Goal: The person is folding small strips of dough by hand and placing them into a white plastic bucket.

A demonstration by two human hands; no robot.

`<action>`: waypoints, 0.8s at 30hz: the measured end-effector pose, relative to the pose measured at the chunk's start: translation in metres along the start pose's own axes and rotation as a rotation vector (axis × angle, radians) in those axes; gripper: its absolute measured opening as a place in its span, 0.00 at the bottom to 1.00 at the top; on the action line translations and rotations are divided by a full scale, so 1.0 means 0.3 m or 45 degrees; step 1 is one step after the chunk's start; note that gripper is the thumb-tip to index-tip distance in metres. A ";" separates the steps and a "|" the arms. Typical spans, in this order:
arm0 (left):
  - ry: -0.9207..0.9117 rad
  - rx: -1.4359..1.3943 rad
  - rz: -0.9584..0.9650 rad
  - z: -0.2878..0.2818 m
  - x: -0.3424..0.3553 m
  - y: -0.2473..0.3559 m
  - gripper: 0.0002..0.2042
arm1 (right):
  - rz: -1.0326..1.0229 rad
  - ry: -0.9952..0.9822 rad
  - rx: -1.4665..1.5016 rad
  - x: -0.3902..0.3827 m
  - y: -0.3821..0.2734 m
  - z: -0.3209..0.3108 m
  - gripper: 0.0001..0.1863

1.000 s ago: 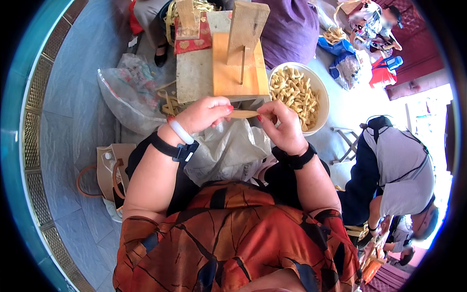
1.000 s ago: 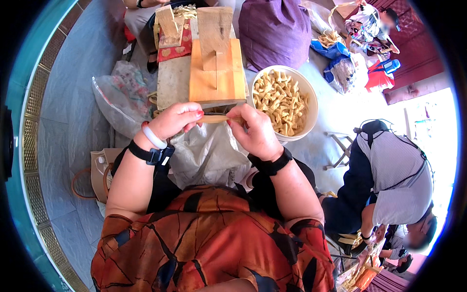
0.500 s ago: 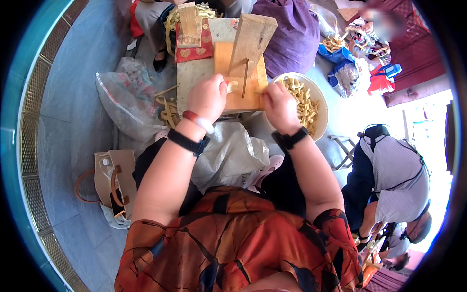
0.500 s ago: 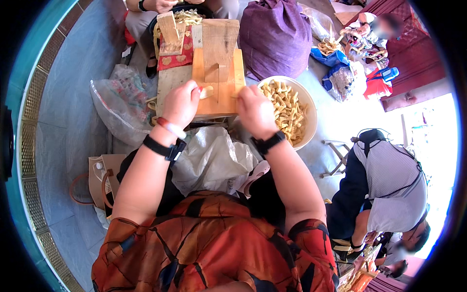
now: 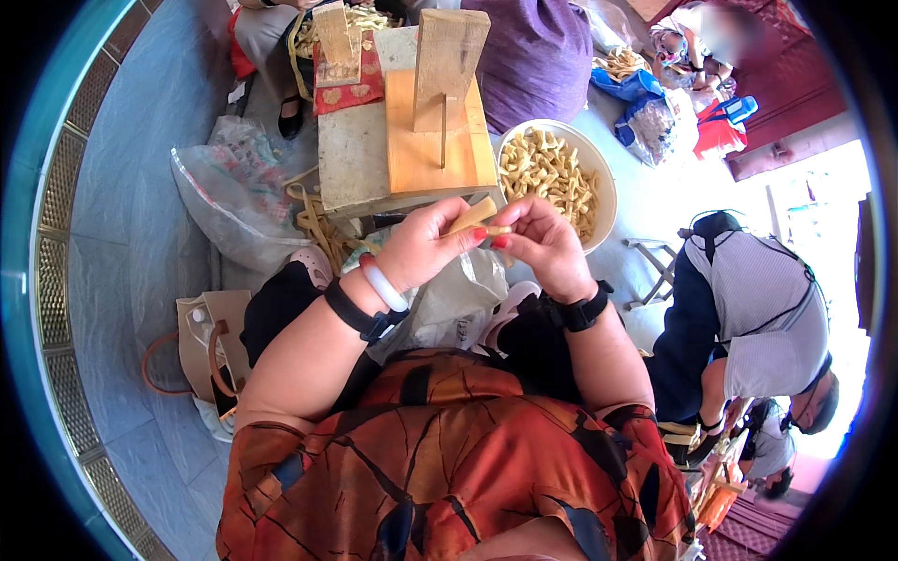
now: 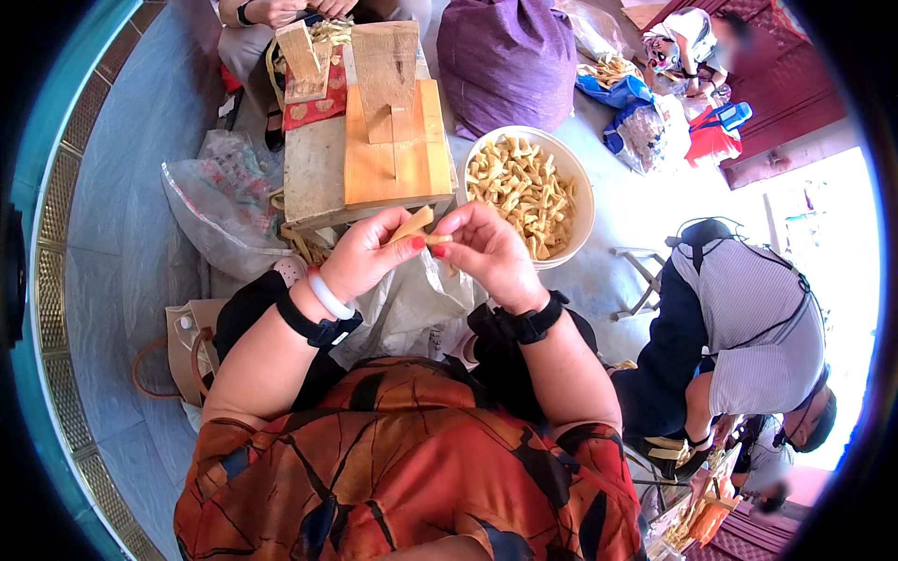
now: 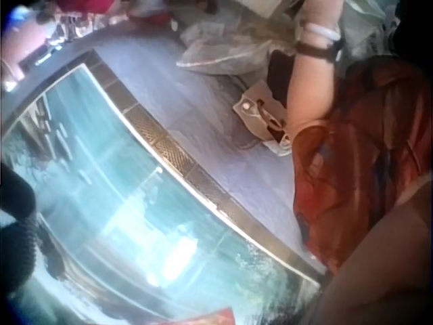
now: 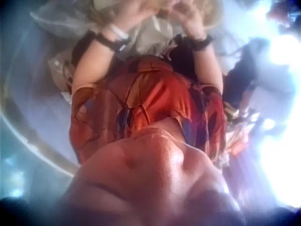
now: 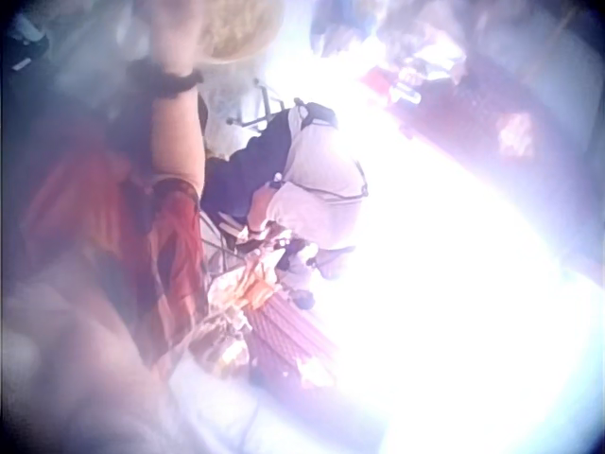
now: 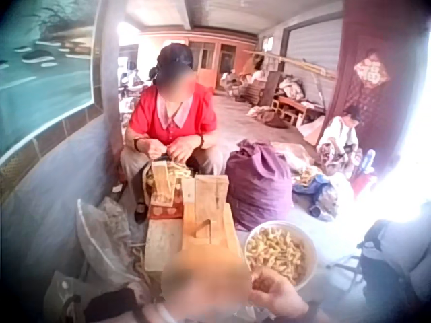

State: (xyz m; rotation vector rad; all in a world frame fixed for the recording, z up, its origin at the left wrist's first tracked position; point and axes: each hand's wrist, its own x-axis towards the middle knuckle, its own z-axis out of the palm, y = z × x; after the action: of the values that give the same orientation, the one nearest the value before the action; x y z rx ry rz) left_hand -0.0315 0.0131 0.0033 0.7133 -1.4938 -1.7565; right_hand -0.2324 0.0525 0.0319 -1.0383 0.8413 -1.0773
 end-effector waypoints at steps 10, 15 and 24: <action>-0.013 0.035 -0.017 0.001 -0.055 0.016 0.09 | 0.182 -0.167 -0.183 -0.071 0.022 0.021 0.10; -0.011 0.190 -0.183 -0.051 -0.040 -0.015 0.10 | 0.016 0.175 -0.814 -0.076 -0.025 -0.072 0.14; -0.556 0.357 -0.495 -0.028 -0.044 -0.084 0.08 | -0.597 -0.270 -1.240 -0.047 -0.014 -0.001 0.21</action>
State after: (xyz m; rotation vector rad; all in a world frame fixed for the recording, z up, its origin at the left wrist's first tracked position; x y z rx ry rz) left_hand -0.0211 0.0208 -0.0235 0.8409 -2.0324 -2.1138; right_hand -0.2377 0.0653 0.0366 -2.2108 0.9879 -0.8931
